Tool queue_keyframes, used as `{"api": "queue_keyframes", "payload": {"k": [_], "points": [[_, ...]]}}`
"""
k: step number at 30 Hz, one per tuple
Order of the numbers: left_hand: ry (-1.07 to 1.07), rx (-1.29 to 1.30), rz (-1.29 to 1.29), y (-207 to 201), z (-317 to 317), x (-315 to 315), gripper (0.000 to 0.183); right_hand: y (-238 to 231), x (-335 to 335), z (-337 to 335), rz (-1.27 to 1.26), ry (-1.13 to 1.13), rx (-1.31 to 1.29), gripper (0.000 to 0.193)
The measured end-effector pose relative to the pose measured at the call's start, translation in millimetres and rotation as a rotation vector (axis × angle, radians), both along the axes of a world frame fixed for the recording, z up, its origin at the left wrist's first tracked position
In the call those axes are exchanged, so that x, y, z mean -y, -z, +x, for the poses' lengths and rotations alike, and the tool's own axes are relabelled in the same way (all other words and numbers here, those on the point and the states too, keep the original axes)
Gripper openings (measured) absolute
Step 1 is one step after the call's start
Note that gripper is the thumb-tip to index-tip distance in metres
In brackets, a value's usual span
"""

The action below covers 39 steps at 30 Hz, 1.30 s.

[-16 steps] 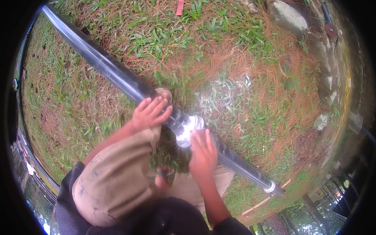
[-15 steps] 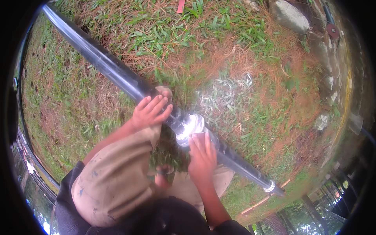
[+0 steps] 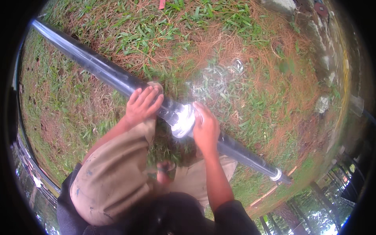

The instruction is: The person applies a white sealant to a joint on a black pipe by hand, spreading the material around the circumference of the connection while kneeling on the grass.

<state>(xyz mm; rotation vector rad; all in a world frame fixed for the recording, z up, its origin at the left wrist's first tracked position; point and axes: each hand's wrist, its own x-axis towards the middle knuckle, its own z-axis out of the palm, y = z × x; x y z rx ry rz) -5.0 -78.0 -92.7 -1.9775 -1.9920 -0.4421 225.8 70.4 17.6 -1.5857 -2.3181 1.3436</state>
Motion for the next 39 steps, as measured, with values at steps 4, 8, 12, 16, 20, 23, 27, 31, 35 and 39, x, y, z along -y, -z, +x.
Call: {"api": "queue_keyframes", "payload": {"k": [4, 8, 12, 16, 20, 23, 27, 31, 35, 39], "points": [[-0.006, -0.052, 0.006, 5.8, -2.7, 11.7, 0.036, -39.3, 43.1, 8.3, 0.322, -0.341, 0.045, 0.037], [-0.011, -0.017, 0.001, 2.1, 3.8, 3.8, 0.036, -18.4, 15.5, 9.9, 0.337, -0.256, 0.093, 0.037], [-0.01, -0.026, -0.028, 6.3, -1.3, 8.8, 0.037, -13.5, 28.9, 13.9, 0.296, -0.246, -0.077, 0.036], [-0.027, -0.034, 0.01, 3.7, 4.1, 6.7, 0.036, -21.4, 58.3, 29.7, 0.345, -0.405, 0.021, 0.037], [-0.008, -0.003, -0.039, -7.1, 6.6, -5.9, 0.035, -2.6, 21.3, 12.3, 0.222, -0.046, -0.069, 0.041], [-0.011, -0.043, -0.038, 6.1, -1.5, 8.5, 0.036, -22.2, 51.8, 15.9, 0.256, -0.154, -0.093, 0.042], [-0.02, 0.066, -0.098, -7.6, 3.4, 7.3, 0.047, -0.6, 46.2, 21.9, 0.4, -0.206, -0.027, 0.039], [0.044, 0.429, -0.158, -30.1, 0.3, -7.7, 0.057, 23.4, -0.4, 16.0, -0.023, 0.139, -0.04, 0.033], [-0.582, 0.806, 0.279, -52.7, -24.8, 3.5, 0.064, 34.7, 6.5, 9.7, 0.106, 0.093, -0.134, 0.034], [-1.255, 1.655, 0.699, -64.5, -57.3, -53.4, 0.06, 36.7, 7.4, 18.6, 0.133, 0.099, -0.157, 0.033]]}}
